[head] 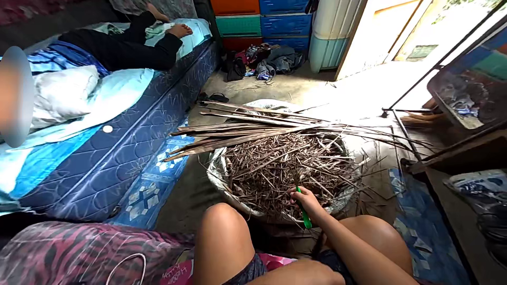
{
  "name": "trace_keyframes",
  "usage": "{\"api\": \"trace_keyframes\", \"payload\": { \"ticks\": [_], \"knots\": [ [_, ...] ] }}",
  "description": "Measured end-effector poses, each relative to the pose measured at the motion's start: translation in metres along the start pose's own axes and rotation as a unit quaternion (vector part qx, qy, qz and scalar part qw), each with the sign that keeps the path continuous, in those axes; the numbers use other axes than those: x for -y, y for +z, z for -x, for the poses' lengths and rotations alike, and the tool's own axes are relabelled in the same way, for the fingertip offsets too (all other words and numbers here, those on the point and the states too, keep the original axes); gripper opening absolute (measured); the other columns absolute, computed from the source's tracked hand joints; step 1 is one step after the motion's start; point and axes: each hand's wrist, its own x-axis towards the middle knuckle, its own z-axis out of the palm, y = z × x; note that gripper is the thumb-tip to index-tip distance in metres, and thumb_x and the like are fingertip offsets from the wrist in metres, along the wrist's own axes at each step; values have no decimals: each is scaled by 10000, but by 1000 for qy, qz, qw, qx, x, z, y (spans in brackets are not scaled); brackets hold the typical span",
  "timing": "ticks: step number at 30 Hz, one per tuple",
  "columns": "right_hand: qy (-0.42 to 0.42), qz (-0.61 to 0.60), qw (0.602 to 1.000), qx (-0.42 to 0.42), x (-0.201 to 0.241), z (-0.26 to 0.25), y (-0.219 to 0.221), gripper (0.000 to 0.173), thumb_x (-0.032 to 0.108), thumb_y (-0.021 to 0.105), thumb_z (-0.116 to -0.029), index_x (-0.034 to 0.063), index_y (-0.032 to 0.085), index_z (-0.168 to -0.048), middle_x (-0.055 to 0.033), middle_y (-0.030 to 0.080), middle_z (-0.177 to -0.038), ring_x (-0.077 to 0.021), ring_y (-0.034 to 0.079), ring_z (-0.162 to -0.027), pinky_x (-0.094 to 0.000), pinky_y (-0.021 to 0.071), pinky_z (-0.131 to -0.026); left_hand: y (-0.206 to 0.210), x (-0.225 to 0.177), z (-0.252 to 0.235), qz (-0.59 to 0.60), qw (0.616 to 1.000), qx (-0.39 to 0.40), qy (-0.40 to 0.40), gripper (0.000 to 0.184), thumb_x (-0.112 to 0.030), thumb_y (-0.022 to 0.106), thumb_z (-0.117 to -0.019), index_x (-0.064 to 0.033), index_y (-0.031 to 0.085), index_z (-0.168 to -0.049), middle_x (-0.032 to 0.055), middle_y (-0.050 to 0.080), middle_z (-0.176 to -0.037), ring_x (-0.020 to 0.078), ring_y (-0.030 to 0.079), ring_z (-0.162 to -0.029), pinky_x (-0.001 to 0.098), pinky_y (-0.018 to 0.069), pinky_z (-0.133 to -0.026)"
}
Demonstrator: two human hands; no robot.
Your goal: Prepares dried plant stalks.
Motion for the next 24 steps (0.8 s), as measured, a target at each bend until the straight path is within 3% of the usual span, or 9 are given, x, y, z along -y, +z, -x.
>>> {"api": "trace_keyframes", "payload": {
  "ticks": [3,7,11,13,16,19,22,24],
  "knots": [
    [7,31,999,-6,-3,1,0,184,56,507,-1052,-23,631,-1163,-39,628,-801,-82,567,-601,-221,473,-543,-2,19,-10,-57,995,-51,-63,273,-215,575,-1050,32,674,-1112,232,698,-1052,415,679,-1043,625,513,-886],
    [-38,39,998,-12,1,-5,2,192,49,494,-1041,-23,640,-1142,-33,622,-763,-77,565,-581,-224,484,-544,-23,29,-2,-41,993,-105,-21,256,-206,611,-1030,34,690,-1076,212,710,-967,372,703,-957,582,537,-867],
    [-54,79,995,-27,11,-2,7,210,66,490,-1041,-26,656,-1131,-30,625,-766,-72,560,-617,-251,488,-606,-83,43,29,-43,961,-272,-22,243,-222,638,-1007,5,724,-1007,141,721,-933,251,709,-894,457,572,-854],
    [-41,130,990,-32,13,-5,8,213,77,493,-1043,-22,657,-1136,-57,643,-819,-94,572,-651,-282,494,-630,-128,56,45,-39,930,-348,-112,269,-221,608,-1019,23,715,-1052,156,714,-1004,246,693,-954,446,549,-902],
    [14,242,970,-4,18,-11,7,258,148,536,-1030,7,655,-1211,-148,685,-1005,-235,655,-863,-443,534,-805,-189,85,54,-19,862,-414,-293,305,-221,534,-1064,9,659,-1221,188,669,-1214,288,641,-1161,484,479,-1042],
    [60,323,945,3,25,-14,7,315,206,578,-1014,26,643,-1264,-215,687,-1092,-354,667,-1020,-570,511,-915,-225,123,36,-22,809,-491,-322,275,-180,532,-1056,-8,654,-1233,190,645,-1255,285,615,-1193,460,464,-1051],
    [90,331,939,-1,33,-15,10,271,210,567,-1014,32,639,-1204,-206,675,-1059,-349,661,-995,-566,510,-883,-252,178,7,-77,773,-520,-355,338,-212,616,-1003,-93,649,-1317,173,591,-1387,324,555,-1308,492,439,-1103],
    [84,315,945,3,40,-13,12,263,206,565,-1015,40,648,-1202,-192,675,-1037,-327,658,-963,-546,511,-865,-271,212,-5,-115,772,-479,-401,516,-338,681,-959,-181,583,-1440,168,512,-1500,382,477,-1387,573,395,-1119]
  ]
}}
